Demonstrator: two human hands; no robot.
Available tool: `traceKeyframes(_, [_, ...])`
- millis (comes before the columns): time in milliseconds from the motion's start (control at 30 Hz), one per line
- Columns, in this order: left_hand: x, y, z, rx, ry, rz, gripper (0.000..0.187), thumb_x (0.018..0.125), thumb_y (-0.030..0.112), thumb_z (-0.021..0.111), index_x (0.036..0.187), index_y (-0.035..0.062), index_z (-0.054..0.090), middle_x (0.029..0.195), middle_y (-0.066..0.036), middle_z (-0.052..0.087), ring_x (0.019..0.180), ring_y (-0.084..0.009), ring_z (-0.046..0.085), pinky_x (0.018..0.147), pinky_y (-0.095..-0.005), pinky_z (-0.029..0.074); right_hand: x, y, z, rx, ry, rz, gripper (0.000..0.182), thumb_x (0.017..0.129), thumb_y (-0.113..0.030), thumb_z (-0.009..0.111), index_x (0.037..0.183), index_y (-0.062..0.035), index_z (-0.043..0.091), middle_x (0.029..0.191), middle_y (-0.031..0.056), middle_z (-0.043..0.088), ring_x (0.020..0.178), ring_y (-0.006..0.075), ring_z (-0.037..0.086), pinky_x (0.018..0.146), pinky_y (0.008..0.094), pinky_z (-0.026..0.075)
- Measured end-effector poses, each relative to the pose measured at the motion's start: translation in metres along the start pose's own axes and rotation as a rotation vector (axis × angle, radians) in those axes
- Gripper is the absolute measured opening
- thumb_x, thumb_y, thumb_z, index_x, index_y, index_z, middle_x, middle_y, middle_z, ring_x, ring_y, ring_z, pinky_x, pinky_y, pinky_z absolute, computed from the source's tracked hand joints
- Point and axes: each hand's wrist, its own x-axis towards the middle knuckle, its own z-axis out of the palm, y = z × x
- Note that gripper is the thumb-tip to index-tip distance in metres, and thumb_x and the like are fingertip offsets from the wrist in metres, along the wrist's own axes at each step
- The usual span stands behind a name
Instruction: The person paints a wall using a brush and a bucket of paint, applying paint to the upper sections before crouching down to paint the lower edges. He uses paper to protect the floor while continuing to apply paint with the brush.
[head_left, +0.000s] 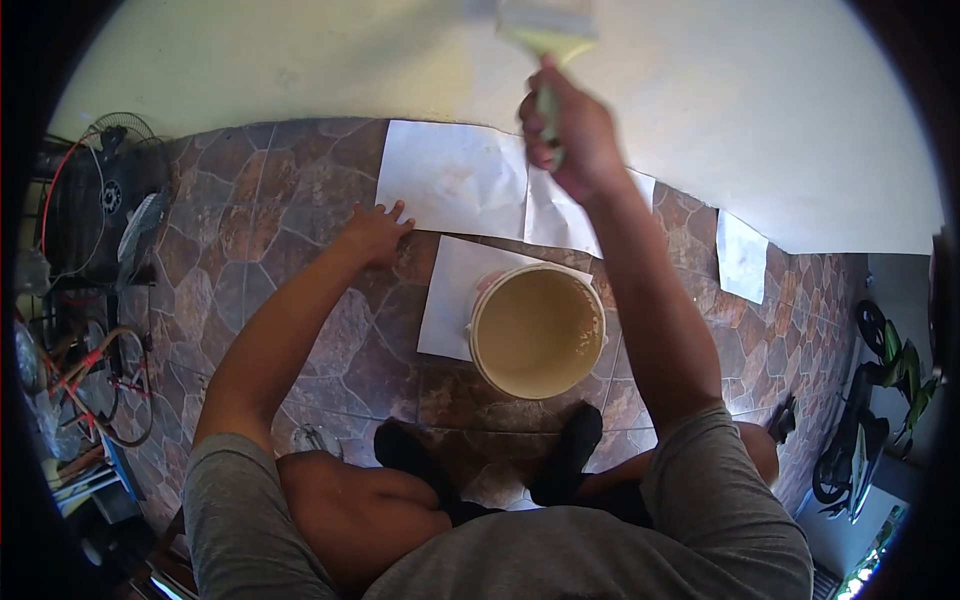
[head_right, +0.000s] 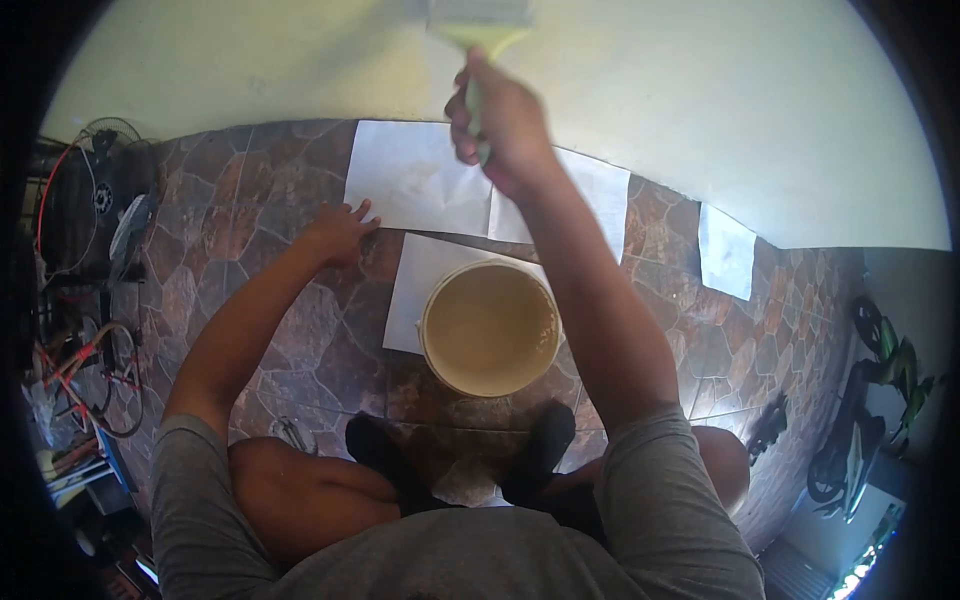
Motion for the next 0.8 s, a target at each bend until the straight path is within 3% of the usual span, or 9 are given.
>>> traceKeyframes(167, [-0.001, -0.001, 0.001, 0.012, 0.006, -0.001, 0.073, 0.084, 0.028, 0.063, 0.152, 0.0256, 0.038, 0.165, -0.009, 0.021, 0.141, -0.0320, 0.039, 0.110, -0.0685, 0.030, 0.038, 0.078, -0.027, 0.036, 0.188, 0.483, 0.032, 0.104, -0.041, 0.047, 0.094, -0.0119, 0.044, 0.068, 0.0013, 0.046, 0.049, 0.0126, 0.038, 0.042, 0.0260, 0.028])
traceKeyframes(267, [0.000, 0.000, -0.001, 0.000, 0.003, 0.006, 0.074, 0.084, 0.029, 0.064, 0.153, 0.0261, 0.037, 0.165, -0.009, 0.020, 0.141, -0.0319, 0.039, 0.110, -0.0688, 0.031, 0.066, 0.093, -0.036, 0.398, 0.256, 0.701, 0.025, 0.104, -0.030, 0.044, 0.086, -0.0128, 0.043, 0.067, 0.0007, 0.045, 0.047, 0.0102, 0.036, 0.038, 0.0231, 0.030])
traceKeyframes(367, [-0.003, 0.001, -0.009, 0.011, -0.024, -0.008, 0.076, 0.083, 0.030, 0.065, 0.153, 0.0265, 0.036, 0.165, -0.009, 0.020, 0.141, -0.0317, 0.039, 0.110, -0.0692, 0.031, 0.079, 0.072, -0.020, 0.433, 0.306, 0.506, 0.022, 0.097, -0.013, 0.042, 0.075, -0.0119, 0.041, 0.066, 0.0009, 0.044, 0.045, 0.0100, 0.035, 0.036, 0.0226, 0.028])
traceKeyframes(400, [-0.003, 0.001, -0.010, 0.017, -0.037, -0.006, 0.077, 0.082, 0.031, 0.066, 0.153, 0.0266, 0.036, 0.165, -0.008, 0.020, 0.142, -0.0316, 0.039, 0.110, -0.0691, 0.031, 0.078, 0.051, -0.012, 0.371, 0.333, 0.422, 0.019, 0.085, 0.000, 0.040, 0.069, -0.0096, 0.040, 0.065, 0.0018, 0.042, 0.043, 0.0101, 0.033, 0.035, 0.0227, 0.027])
traceKeyframes(467, [-0.004, 0.001, -0.005, 0.001, -0.061, -0.003, 0.078, 0.082, 0.032, 0.067, 0.154, 0.0268, 0.036, 0.165, -0.008, 0.020, 0.142, -0.0315, 0.039, 0.110, -0.0691, 0.031, 0.043, -0.005, 0.007, 0.303, 0.125, 0.243, 0.014, 0.076, 0.006, 0.043, 0.077, -0.0075, 0.045, 0.070, 0.0029, 0.043, 0.046, 0.0086, 0.034, 0.037, 0.0213, 0.027])
traceKeyframes(533, [-0.004, 0.000, -0.008, -0.025, -0.047, 0.008, 0.079, 0.082, 0.031, 0.068, 0.154, 0.0265, 0.035, 0.166, -0.008, 0.019, 0.143, -0.0314, 0.038, 0.111, -0.0691, 0.029, -0.009, -0.054, 0.030, 0.219, 0.002, 0.081, 0.018, 0.084, 0.008, 0.041, 0.091, -0.0076, 0.046, 0.073, 0.0013, 0.044, 0.046, 0.0058, 0.034, 0.036, 0.0206, 0.027])
traceKeyframes(600, [-0.005, 0.001, -0.008, -0.035, -0.047, 0.003, 0.079, 0.082, 0.031, 0.068, 0.154, 0.0264, 0.035, 0.166, -0.008, 0.018, 0.143, -0.0315, 0.038, 0.111, -0.0693, 0.029, -0.038, -0.075, 0.028, 0.190, -0.190, -0.097, 0.014, 0.104, -0.018, 0.045, 0.097, -0.0072, 0.049, 0.071, 0.0001, 0.045, 0.043, 0.0058, 0.036, 0.035, 0.0205, 0.028])
traceKeyframes(667, [-0.005, 0.000, -0.005, -0.020, -0.034, -0.004, 0.080, 0.082, 0.031, 0.067, 0.154, 0.0263, 0.035, 0.166, -0.008, 0.018, 0.143, -0.0316, 0.038, 0.112, -0.0696, 0.028, -0.034, -0.074, 0.015, 0.114, -0.231, -0.227, 0.024, 0.106, -0.031, 0.045, 0.099, -0.0085, 0.051, 0.068, 0.0010, 0.046, 0.042, 0.0081, 0.038, 0.035, 0.0218, 0.029])
traceKeyframes(800, [-0.002, 0.001, -0.007, 0.013, -0.061, -0.002, 0.079, 0.083, 0.029, 0.066, 0.155, 0.0259, 0.034, 0.166, -0.009, 0.018, 0.143, -0.0318, 0.038, 0.111, -0.0702, 0.028, 0.011, -0.002, -0.020, -0.060, 0.124, -0.095, 0.034, 0.103, -0.044, 0.050, 0.096, -0.0114, 0.049, 0.065, 0.0041, 0.050, 0.044, 0.0131, 0.039, 0.039, 0.0272, 0.031])
